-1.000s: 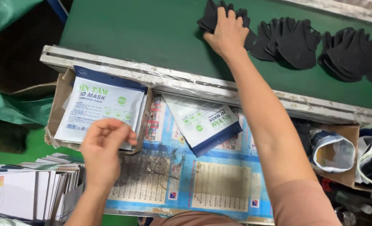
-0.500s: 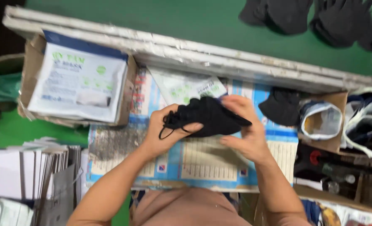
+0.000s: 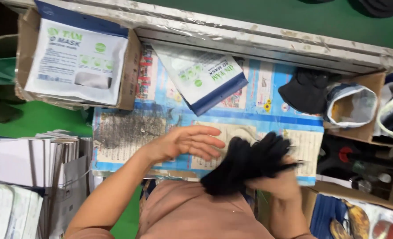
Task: The person picks up a black fabric face mask from the conveyor, folds it, and slides it into a printed plastic pouch with a blue header, then places the filled pouch on a stack. They repeat this packing cycle with masks and pouches one at a time.
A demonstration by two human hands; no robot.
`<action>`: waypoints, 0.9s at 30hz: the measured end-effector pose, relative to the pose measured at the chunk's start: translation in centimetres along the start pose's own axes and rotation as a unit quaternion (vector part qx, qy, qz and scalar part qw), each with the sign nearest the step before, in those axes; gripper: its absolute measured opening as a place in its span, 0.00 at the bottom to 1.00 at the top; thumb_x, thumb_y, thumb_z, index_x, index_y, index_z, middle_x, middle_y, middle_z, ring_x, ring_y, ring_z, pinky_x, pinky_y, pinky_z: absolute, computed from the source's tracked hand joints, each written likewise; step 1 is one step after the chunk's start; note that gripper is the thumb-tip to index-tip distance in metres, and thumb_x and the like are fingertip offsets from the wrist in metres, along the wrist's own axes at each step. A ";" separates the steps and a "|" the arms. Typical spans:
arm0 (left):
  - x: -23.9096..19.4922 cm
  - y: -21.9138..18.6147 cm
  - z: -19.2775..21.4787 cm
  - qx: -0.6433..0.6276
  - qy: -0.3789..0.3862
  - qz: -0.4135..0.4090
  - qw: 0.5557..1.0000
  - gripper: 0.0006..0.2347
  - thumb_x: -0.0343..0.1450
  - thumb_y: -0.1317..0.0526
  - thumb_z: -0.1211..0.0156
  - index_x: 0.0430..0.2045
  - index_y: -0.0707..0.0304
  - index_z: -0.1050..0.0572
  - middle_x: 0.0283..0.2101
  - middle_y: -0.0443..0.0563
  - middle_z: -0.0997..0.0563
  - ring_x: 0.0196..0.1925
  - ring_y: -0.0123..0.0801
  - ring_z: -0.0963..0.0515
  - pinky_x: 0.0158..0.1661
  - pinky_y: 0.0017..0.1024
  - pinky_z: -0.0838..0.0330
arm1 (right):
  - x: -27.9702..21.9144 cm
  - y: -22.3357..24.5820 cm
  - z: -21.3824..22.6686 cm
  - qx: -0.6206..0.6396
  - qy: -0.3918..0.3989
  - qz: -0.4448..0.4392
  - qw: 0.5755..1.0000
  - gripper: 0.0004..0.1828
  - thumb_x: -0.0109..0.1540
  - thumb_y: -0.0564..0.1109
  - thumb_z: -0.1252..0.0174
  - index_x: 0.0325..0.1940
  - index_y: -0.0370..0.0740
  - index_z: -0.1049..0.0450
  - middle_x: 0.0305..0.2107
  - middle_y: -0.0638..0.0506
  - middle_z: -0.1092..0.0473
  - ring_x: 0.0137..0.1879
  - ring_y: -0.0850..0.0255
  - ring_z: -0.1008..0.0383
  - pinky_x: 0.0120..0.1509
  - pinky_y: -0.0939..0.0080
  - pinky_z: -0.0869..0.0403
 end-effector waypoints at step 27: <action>12.3 3.7 10.2 0.950 -0.195 -0.214 0.114 0.04 0.60 0.65 0.43 0.22 0.66 0.27 0.30 0.55 0.29 0.36 0.41 0.28 0.33 0.32 0.31 | 2.8 0.3 -1.3 -0.423 -0.096 0.072 0.898 0.26 0.57 0.35 0.37 0.60 0.30 0.28 0.46 0.38 0.25 0.50 0.42 0.26 0.55 0.50 0.26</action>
Point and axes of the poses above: each hand's wrist, its own x-axis towards the middle knuckle, its own z-axis out of the back of the hand, y = z × x, the point moved 1 cm from there along x, towards the middle knuckle
